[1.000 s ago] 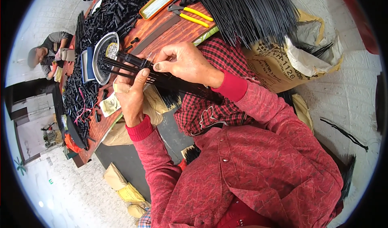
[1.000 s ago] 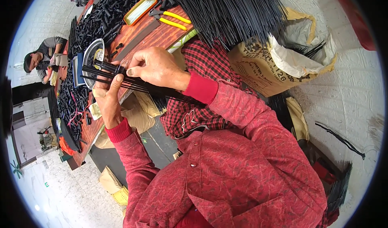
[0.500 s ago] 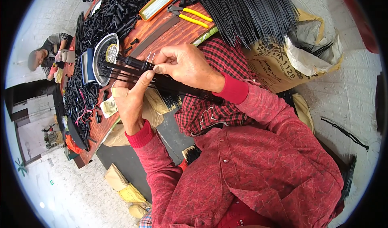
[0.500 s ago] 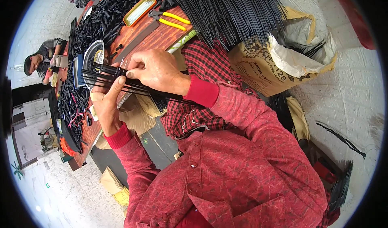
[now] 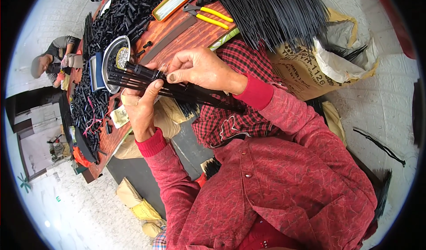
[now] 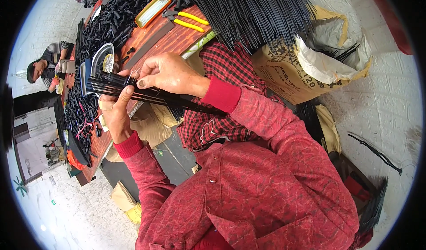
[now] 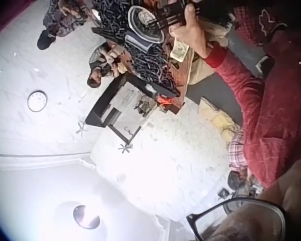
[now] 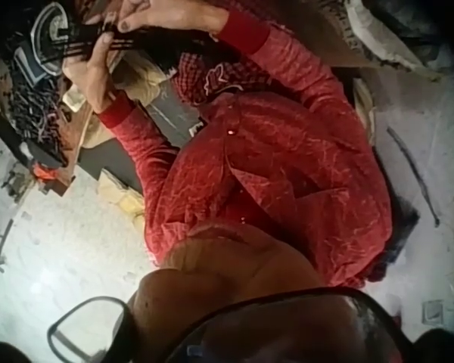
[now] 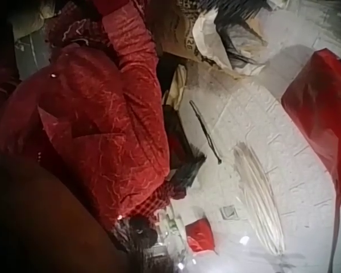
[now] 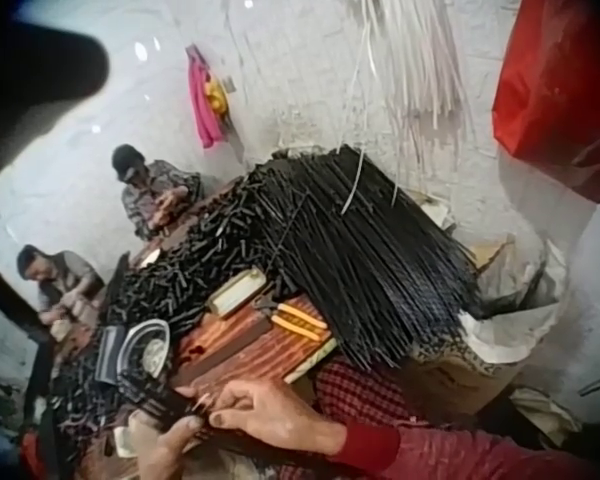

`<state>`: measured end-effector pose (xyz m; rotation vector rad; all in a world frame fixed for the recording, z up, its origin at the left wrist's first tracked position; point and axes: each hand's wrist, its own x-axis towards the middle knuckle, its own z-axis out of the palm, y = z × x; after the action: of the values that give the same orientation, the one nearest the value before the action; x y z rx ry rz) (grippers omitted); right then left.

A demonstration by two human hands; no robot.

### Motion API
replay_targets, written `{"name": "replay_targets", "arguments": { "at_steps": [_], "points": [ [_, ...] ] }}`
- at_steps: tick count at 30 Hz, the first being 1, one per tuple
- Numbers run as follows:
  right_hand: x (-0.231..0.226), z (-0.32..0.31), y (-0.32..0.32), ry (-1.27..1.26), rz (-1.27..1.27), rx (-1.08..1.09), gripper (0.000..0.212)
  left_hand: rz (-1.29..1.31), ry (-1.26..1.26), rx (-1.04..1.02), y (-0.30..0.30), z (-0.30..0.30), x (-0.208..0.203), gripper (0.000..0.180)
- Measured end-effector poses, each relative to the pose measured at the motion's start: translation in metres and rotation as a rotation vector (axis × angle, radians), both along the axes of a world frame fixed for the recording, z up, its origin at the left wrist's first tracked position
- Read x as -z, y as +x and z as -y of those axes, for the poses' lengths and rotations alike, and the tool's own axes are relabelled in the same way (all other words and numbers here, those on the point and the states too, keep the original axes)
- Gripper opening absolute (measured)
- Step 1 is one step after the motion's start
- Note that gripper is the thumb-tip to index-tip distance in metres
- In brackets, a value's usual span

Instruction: Manually threading black flexible tubes into a bundle for wiring assembly.

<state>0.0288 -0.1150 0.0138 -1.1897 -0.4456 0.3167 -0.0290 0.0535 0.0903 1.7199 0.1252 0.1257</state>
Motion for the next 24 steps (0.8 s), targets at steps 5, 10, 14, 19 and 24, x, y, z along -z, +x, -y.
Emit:
{"name": "replay_targets", "arguments": {
  "at_steps": [5,10,14,19,24],
  "points": [
    [-0.006,0.002,0.0,-0.114,0.04,-0.03,0.012,0.001,-0.028,0.054,0.001,-0.001,0.0,0.037],
    [-0.014,0.004,-0.006,-0.278,0.151,0.074,0.015,0.057,-0.056,0.103,0.003,-0.005,0.005,0.038],
    [-0.015,0.006,-0.008,-0.279,0.14,0.102,0.017,0.053,-0.107,0.073,0.005,-0.003,0.006,0.039],
    [-0.009,0.0,-0.01,-0.2,0.111,0.049,0.013,0.043,-0.06,0.067,0.0,-0.004,0.004,0.041],
    [-0.008,-0.005,-0.019,-0.118,0.039,0.013,0.013,0.019,-0.146,0.055,-0.006,-0.009,0.008,0.045]
  ]
}}
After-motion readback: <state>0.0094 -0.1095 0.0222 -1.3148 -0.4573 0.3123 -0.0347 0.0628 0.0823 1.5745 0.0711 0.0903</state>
